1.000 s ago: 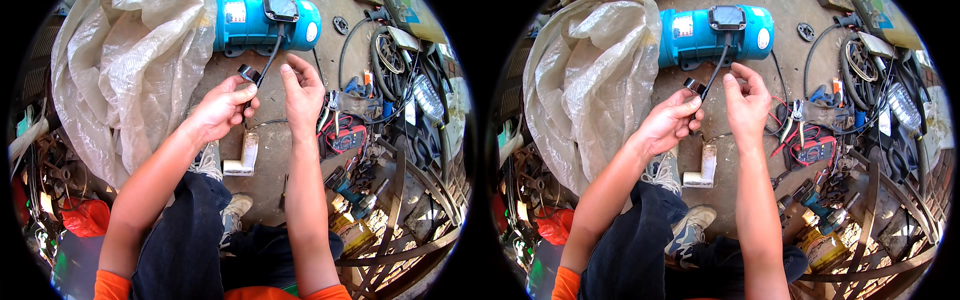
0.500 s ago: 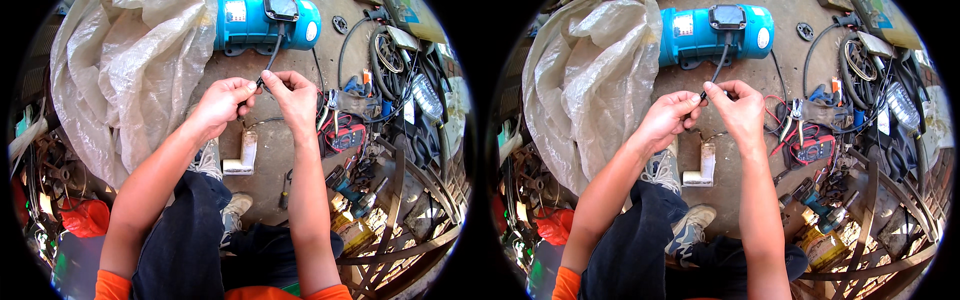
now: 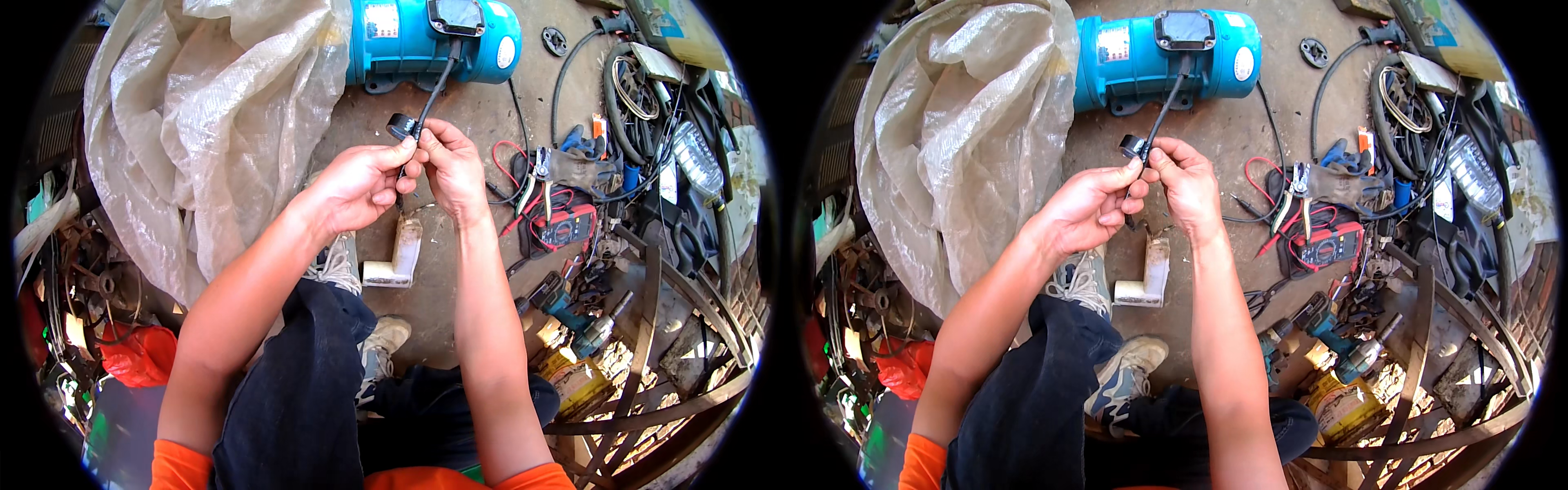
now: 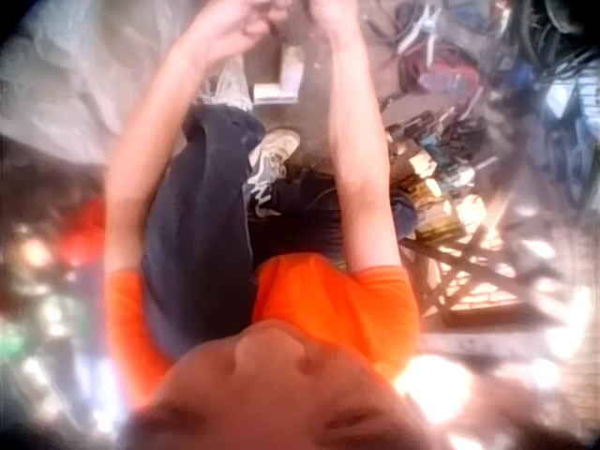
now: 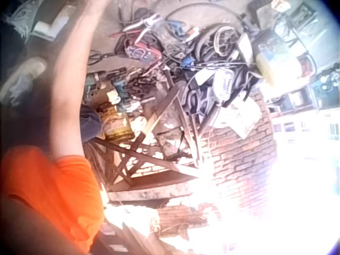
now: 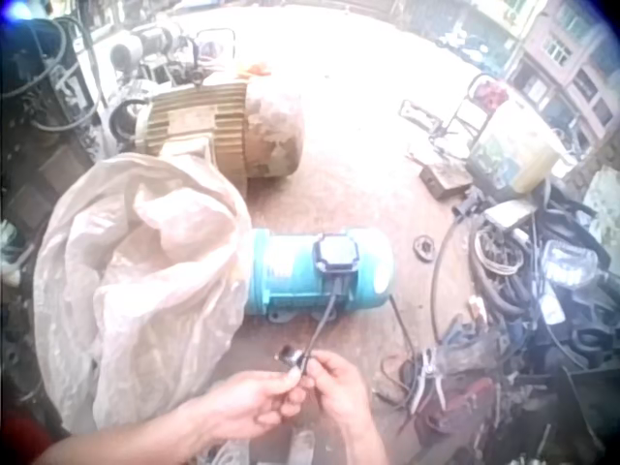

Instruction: The person sits on the floor and wraps black electrical tape around a damaged section of a cable connected to a blue motor. They meticulously apply multiple layers of tape to insulate the wire, then use a multimeter to test the connection.

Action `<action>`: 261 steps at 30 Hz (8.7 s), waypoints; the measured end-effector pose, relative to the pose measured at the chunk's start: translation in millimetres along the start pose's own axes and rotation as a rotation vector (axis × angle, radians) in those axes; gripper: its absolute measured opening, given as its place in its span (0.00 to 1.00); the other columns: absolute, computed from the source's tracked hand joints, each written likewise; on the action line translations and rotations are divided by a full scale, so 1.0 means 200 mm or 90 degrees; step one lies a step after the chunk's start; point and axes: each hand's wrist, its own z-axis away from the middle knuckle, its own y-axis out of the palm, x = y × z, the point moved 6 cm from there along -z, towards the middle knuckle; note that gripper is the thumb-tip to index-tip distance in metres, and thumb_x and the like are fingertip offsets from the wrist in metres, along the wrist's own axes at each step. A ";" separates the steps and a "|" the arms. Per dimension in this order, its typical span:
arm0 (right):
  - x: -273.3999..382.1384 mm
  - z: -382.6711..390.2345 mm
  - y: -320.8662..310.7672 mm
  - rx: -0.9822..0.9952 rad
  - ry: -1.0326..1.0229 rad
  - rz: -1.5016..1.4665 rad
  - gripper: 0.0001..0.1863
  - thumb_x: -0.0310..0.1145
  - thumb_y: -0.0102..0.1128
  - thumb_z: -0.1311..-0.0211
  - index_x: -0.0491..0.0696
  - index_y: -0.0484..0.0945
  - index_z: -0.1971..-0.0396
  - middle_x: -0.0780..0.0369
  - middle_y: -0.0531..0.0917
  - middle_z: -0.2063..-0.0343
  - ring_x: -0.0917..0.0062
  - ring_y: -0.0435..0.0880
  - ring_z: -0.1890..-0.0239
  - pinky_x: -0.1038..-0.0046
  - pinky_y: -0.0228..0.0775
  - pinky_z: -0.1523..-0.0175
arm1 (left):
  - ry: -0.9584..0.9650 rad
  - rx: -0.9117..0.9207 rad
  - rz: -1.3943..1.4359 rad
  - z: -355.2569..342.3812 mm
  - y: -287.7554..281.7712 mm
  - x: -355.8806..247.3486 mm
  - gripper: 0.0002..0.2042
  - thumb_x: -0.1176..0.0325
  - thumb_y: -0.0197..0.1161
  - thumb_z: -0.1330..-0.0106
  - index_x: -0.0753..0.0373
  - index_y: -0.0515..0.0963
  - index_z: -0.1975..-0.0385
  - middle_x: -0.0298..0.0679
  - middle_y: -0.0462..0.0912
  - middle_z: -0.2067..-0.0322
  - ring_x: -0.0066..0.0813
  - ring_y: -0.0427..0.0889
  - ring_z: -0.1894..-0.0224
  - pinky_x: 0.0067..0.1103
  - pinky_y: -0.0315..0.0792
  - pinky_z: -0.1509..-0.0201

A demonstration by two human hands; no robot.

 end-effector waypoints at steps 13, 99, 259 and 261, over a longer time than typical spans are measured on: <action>0.40 0.06 0.49 0.053 -0.226 1.087 0.19 0.37 0.61 0.45 0.43 0.79 0.54 0.53 0.82 0.62 0.60 0.79 0.52 0.62 0.70 0.48 | 0.204 -0.088 -0.163 0.02 0.00 -0.06 0.08 0.75 0.54 0.33 0.60 0.66 0.56 0.32 0.73 0.75 0.16 0.71 0.79 0.10 0.57 0.82; -0.04 0.11 0.09 -0.030 0.072 0.131 0.11 0.28 0.60 0.38 0.40 0.81 0.58 0.65 0.81 0.72 0.85 0.76 0.70 0.80 0.69 0.64 | 0.053 0.036 0.103 0.04 -0.12 0.10 0.08 0.66 0.58 0.31 0.60 0.75 0.56 0.31 0.80 0.66 0.18 0.75 0.68 0.15 0.70 0.70; 0.16 0.40 0.20 -0.234 -0.306 0.588 0.15 0.25 0.64 0.46 0.41 0.80 0.56 0.59 0.81 0.65 0.75 0.78 0.64 0.75 0.70 0.57 | 0.185 -0.030 -0.052 0.19 -0.24 0.22 0.12 0.73 0.54 0.30 0.63 0.70 0.48 0.37 0.80 0.64 0.19 0.76 0.66 0.14 0.70 0.65; 0.21 0.40 0.40 -0.049 -0.372 0.774 0.16 0.25 0.65 0.48 0.41 0.80 0.56 0.58 0.81 0.66 0.71 0.78 0.66 0.73 0.71 0.58 | 0.257 -0.093 -0.106 0.18 -0.22 0.22 0.14 0.76 0.53 0.31 0.64 0.70 0.47 0.36 0.79 0.65 0.18 0.76 0.66 0.15 0.70 0.64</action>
